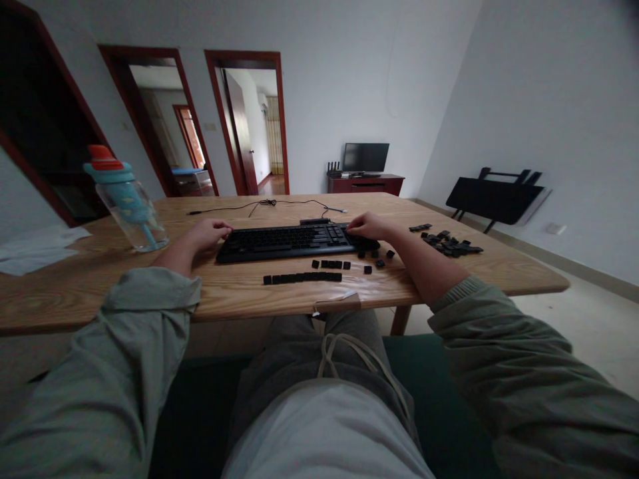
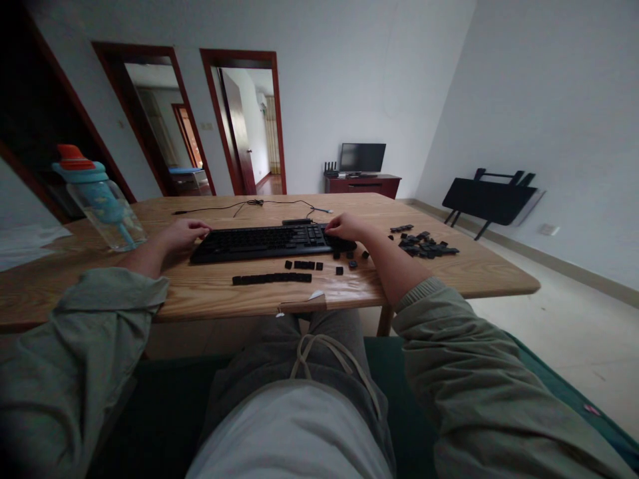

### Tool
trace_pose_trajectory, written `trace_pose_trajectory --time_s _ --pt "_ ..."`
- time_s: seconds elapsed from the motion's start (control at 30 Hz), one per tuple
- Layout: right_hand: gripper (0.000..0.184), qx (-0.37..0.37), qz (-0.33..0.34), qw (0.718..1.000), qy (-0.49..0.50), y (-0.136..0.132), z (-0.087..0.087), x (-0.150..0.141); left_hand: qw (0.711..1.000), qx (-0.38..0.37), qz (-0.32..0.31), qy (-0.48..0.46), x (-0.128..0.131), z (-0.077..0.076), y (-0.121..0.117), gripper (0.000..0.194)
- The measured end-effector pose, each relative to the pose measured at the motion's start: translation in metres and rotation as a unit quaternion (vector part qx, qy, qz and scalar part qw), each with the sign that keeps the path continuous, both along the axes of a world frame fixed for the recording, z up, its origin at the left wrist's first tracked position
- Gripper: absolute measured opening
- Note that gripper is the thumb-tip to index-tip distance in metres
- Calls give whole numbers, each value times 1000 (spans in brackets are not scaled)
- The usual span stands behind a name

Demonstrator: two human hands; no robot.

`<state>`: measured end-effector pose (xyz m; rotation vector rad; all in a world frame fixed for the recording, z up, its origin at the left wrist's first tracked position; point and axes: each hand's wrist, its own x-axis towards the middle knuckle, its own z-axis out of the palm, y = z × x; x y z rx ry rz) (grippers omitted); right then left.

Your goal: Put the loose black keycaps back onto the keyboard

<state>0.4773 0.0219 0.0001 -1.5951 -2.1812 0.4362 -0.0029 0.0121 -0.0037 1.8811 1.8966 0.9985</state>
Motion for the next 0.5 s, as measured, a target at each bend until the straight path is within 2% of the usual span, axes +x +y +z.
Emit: trace_pose_trajectory --time_s 0.17,0.5 --pt "24 16 0 1000 -21 -1 -1 -2 1000 -2 -11 -6 -5 -4 5 26" --pt "27 51 38 997 -50 -10 0 -4 1000 -20 4 -5 -2 0 1 33"
